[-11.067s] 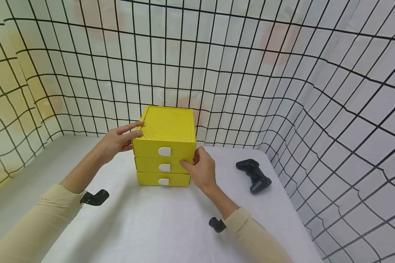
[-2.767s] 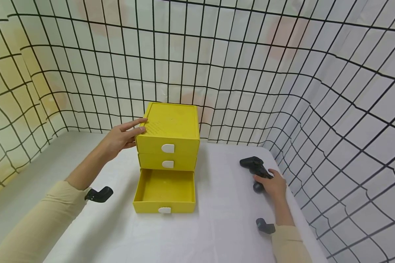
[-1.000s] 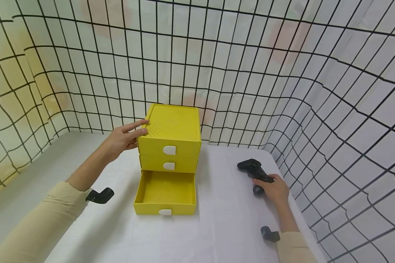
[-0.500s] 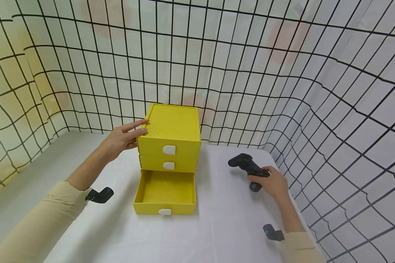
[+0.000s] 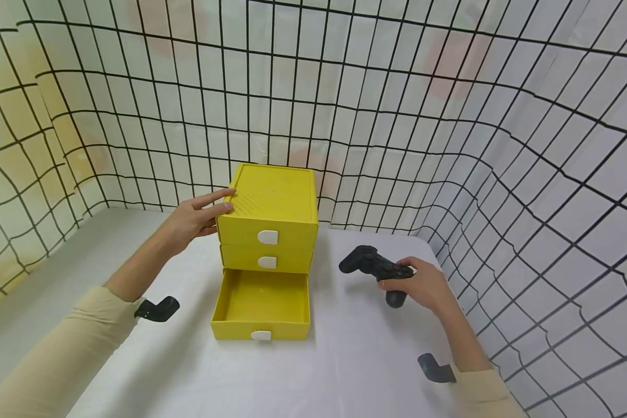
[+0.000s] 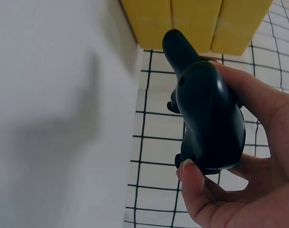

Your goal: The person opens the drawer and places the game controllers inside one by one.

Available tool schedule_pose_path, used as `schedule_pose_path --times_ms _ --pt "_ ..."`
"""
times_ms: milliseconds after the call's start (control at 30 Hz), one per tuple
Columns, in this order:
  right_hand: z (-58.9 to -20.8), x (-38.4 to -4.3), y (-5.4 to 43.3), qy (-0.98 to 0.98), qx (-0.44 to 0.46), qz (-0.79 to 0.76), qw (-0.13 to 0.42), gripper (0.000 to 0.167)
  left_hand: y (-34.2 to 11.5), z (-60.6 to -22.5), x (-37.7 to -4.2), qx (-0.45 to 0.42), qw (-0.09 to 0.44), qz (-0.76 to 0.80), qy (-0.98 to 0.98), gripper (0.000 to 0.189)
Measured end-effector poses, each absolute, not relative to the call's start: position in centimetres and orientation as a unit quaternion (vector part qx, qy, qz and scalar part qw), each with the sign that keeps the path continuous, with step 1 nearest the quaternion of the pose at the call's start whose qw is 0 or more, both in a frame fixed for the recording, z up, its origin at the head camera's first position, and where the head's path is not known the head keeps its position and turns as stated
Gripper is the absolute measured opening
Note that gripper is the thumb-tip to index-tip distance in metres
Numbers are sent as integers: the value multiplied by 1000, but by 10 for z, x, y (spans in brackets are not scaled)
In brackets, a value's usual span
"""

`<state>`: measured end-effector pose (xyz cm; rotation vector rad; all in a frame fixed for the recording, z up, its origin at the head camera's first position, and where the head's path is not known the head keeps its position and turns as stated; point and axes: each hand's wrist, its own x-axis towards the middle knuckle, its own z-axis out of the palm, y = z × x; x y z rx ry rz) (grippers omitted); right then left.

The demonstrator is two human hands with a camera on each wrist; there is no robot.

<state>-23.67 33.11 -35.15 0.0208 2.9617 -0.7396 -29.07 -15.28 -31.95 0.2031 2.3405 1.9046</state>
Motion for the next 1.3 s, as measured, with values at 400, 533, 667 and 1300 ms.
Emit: schedule_pose_path --times_ms 400,533,667,1300 --pt "-331 -230 300 963 -40 -252 87 80 -153 -319 -289 66 57 629 772 58" --pt "-327 -229 291 960 -53 -252 107 75 -153 -319 -289 63 55 630 772 58" --pt "-324 -226 282 958 -64 -253 123 69 -153 -320 -290 61 55 633 770 57" --pt "-322 -223 231 946 -124 -255 157 57 -153 -320 -290 68 57 628 773 59"
